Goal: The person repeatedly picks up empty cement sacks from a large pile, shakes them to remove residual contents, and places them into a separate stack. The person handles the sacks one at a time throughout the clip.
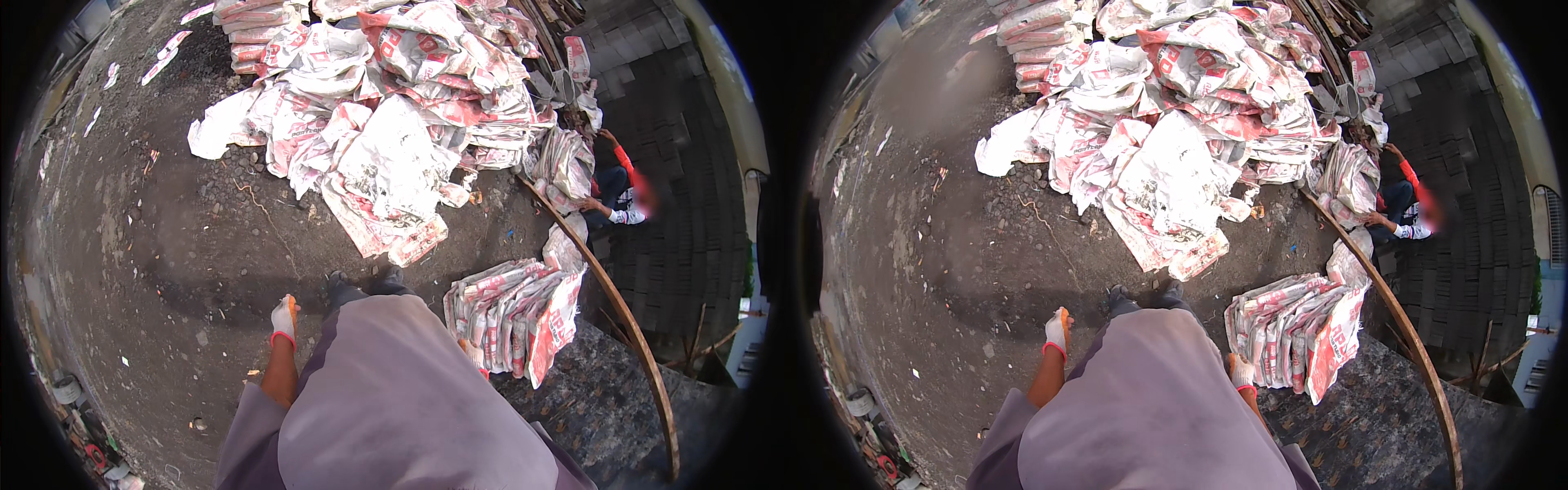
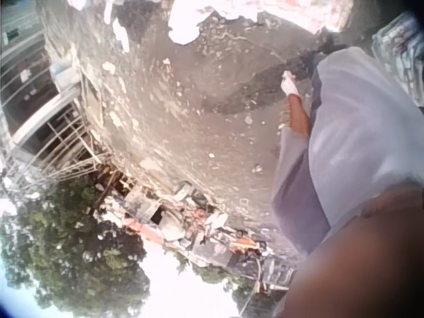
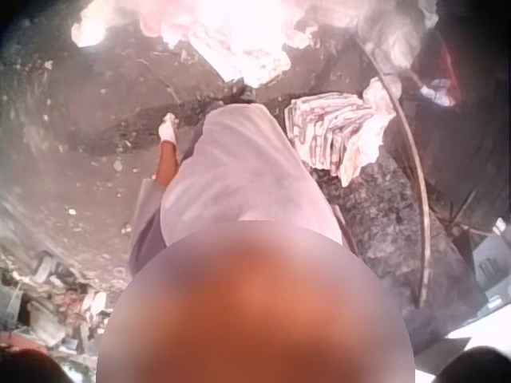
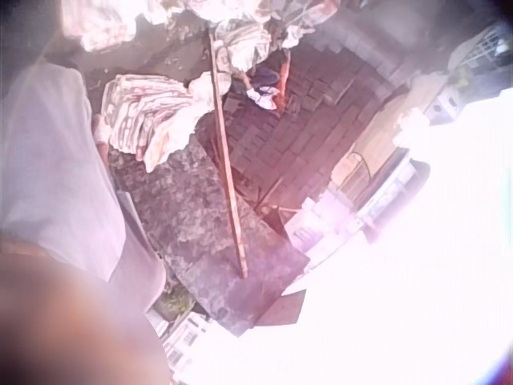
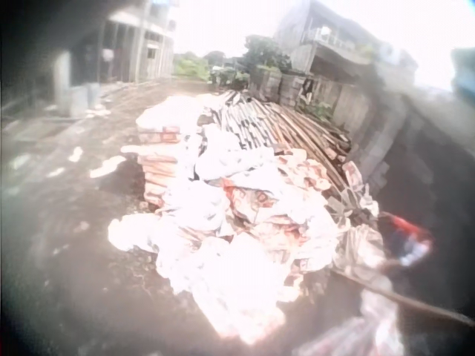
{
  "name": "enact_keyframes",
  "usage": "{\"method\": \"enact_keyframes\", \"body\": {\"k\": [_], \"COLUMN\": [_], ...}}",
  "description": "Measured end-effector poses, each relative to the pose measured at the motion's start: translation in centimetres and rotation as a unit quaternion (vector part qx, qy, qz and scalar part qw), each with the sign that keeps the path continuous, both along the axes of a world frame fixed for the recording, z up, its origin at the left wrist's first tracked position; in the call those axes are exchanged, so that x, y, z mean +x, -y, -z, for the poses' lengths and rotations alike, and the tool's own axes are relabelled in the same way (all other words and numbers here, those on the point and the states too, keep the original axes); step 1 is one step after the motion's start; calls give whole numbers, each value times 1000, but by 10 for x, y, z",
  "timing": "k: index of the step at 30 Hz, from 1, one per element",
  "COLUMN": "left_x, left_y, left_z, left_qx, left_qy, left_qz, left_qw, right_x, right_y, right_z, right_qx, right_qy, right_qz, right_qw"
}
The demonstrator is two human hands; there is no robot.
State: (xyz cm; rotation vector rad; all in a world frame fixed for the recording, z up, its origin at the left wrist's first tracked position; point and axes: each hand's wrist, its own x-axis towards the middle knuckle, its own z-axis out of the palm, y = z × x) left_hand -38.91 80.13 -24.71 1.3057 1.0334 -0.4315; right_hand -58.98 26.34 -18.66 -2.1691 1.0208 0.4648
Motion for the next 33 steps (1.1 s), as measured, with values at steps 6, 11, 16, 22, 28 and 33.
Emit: {"method": "enact_keyframes", "body": {"k": [6, 11, 16, 22, 28, 33], "left_x": [3, -36, -44, 45, 185, 316], "left_y": [16, 12, 22, 54, 57, 50], "left_z": [0, 4, -32, -84, -67, -12], "left_qx": [-28, 8, 86, 118, 65, -11], "left_qy": [-35, -130, -138, -116, -130, -173], "left_qz": [-99, -110, 35, 109, 115, 239], "left_qw": [994, 985, 986, 980, 983, 955], "right_x": [80, 151, 184, 201, 204, 152], "right_y": [10, -3, 15, 36, 13, -42], "right_z": [-14, -19, 23, 35, -12, -4], "right_qx": [113, -13, 139, 150, 185, 149], "right_qy": [64, 44, 110, 91, -13, -35], "right_qz": [143, 142, 312, 383, 548, 581], "right_qw": [981, 989, 933, 907, 816, 800]}}
